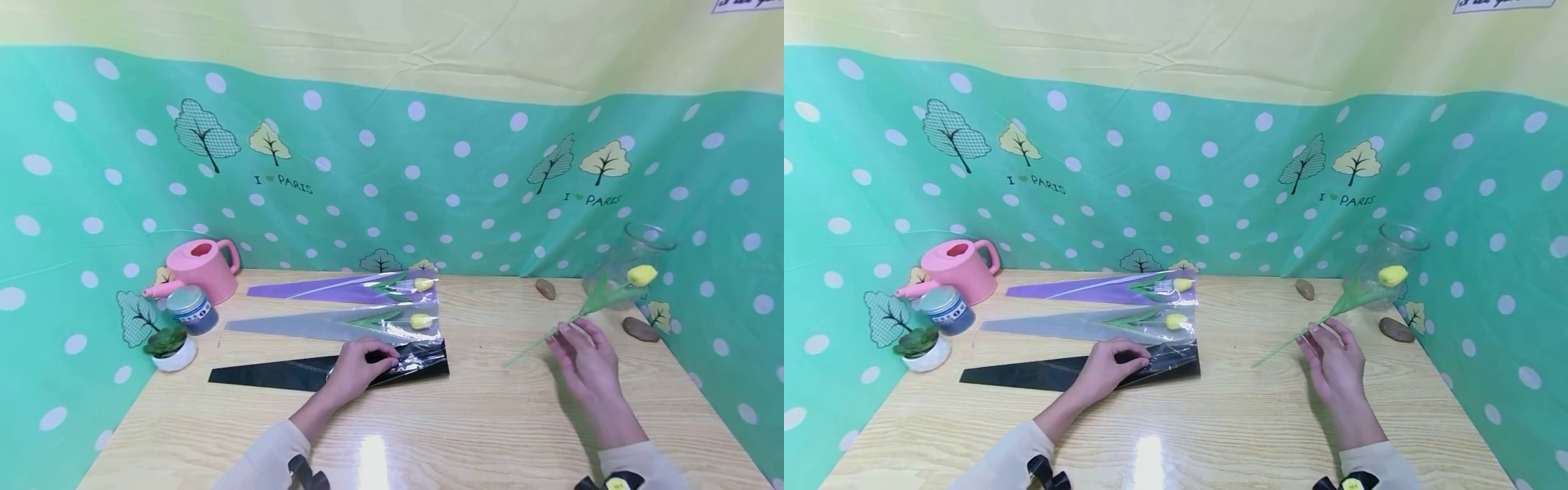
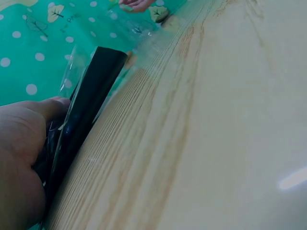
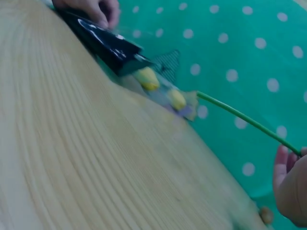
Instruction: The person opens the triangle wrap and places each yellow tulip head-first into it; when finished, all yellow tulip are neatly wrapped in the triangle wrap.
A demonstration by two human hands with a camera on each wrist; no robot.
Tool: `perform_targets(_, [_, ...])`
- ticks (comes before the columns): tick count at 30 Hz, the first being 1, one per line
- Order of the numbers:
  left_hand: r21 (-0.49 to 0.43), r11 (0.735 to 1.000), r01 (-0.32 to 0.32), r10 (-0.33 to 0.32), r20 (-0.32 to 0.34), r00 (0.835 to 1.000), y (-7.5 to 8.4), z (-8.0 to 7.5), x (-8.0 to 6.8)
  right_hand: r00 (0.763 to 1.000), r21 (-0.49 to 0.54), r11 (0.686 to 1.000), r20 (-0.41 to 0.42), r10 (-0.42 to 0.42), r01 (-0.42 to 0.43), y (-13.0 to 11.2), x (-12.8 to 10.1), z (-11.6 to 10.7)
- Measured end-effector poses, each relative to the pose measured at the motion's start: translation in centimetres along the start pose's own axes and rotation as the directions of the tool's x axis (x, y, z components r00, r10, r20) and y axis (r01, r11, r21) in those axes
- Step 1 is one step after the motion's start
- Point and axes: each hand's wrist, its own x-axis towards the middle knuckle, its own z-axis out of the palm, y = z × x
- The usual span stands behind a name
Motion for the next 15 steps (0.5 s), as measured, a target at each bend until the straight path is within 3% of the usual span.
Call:
perform_targets(7, [0.01,1.0,0.008,-0.008,0.007,1.0,-0.1,0.0,0.0,0.989,0.007,1.0,-0.148,0.025,-0.024,2.6,-0.2,2.6])
perform_targets(15, [0.009,1.0,0.01,-0.01,0.011,1.0,-0.2,0.1,0.1,0.988,-0.002,1.0,-0.152,-0.027,0.027,6.0,-0.6,4.7])
